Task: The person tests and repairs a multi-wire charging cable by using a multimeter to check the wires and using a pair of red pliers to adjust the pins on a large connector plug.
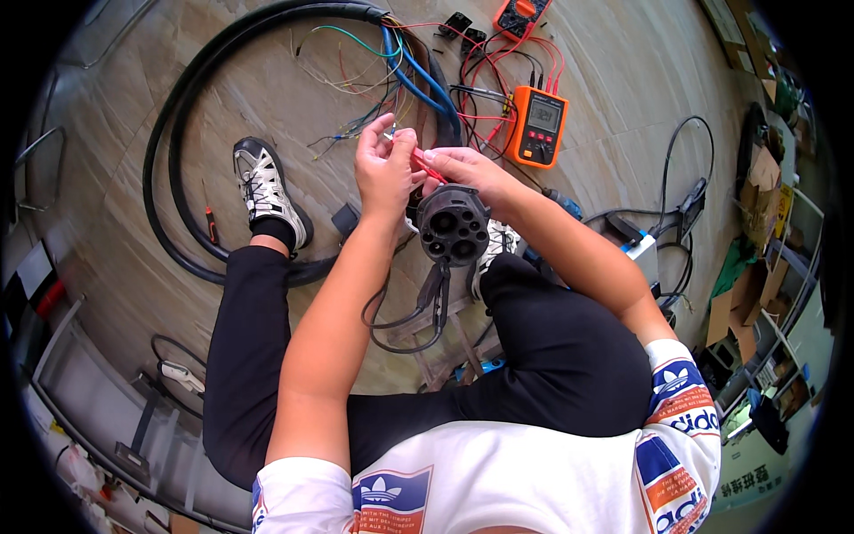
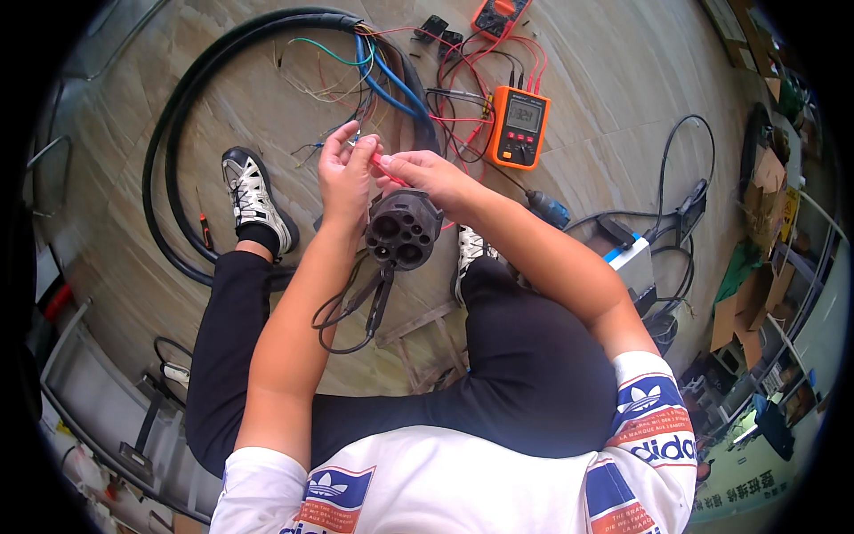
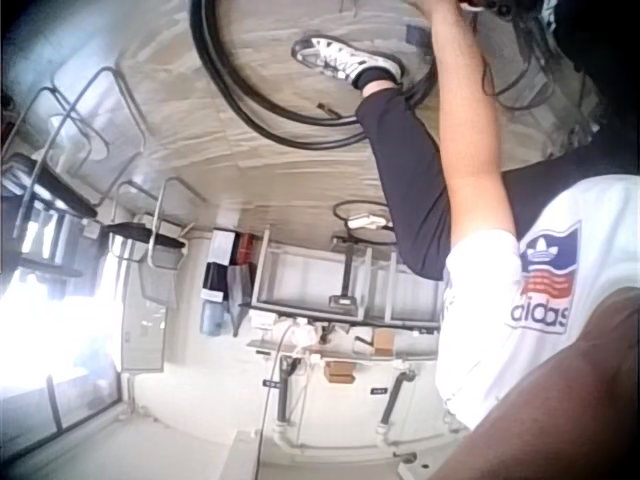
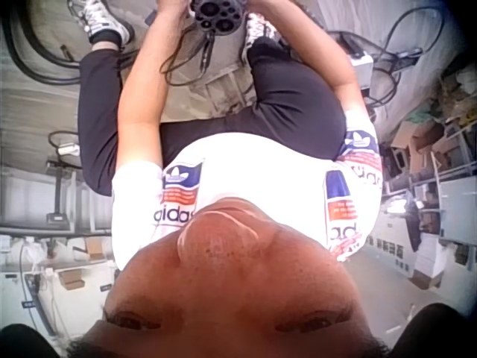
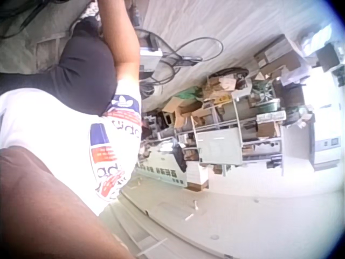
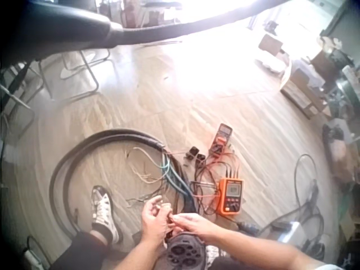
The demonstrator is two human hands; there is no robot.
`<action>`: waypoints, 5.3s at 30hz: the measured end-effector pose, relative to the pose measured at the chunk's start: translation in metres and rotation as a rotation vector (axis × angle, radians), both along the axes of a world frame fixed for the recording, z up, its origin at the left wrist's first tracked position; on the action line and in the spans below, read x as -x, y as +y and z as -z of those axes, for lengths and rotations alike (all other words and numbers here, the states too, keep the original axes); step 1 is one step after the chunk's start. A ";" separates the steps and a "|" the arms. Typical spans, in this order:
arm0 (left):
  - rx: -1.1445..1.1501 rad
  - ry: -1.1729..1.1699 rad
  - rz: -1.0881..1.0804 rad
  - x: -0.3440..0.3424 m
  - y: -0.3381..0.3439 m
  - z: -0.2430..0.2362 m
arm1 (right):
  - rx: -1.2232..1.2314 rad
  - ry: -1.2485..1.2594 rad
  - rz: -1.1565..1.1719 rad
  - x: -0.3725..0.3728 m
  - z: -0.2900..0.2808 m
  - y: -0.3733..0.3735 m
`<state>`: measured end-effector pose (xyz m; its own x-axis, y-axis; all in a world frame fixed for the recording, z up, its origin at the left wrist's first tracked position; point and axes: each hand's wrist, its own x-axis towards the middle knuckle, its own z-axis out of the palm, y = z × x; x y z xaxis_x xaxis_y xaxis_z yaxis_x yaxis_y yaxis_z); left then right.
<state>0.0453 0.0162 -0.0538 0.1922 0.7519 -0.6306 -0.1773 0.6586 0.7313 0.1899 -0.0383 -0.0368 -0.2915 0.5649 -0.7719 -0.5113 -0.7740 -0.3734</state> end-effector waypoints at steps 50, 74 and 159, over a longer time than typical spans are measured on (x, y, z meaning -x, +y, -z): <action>-0.904 0.895 1.121 0.025 -0.037 -0.111 | -0.005 -0.053 -0.638 -0.064 0.071 0.054; -0.090 0.404 1.035 0.159 0.050 -0.129 | -0.246 -0.419 -0.844 -0.036 0.015 0.030; -1.019 1.562 1.286 -0.062 0.352 0.200 | -0.715 0.075 -0.685 -0.055 0.038 0.038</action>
<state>0.1070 0.3686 -0.2543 0.5812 0.7417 -0.3348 0.7580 -0.6431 -0.1087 0.2445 -0.0002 -0.0753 -0.7628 0.5822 -0.2815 -0.0793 -0.5162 -0.8528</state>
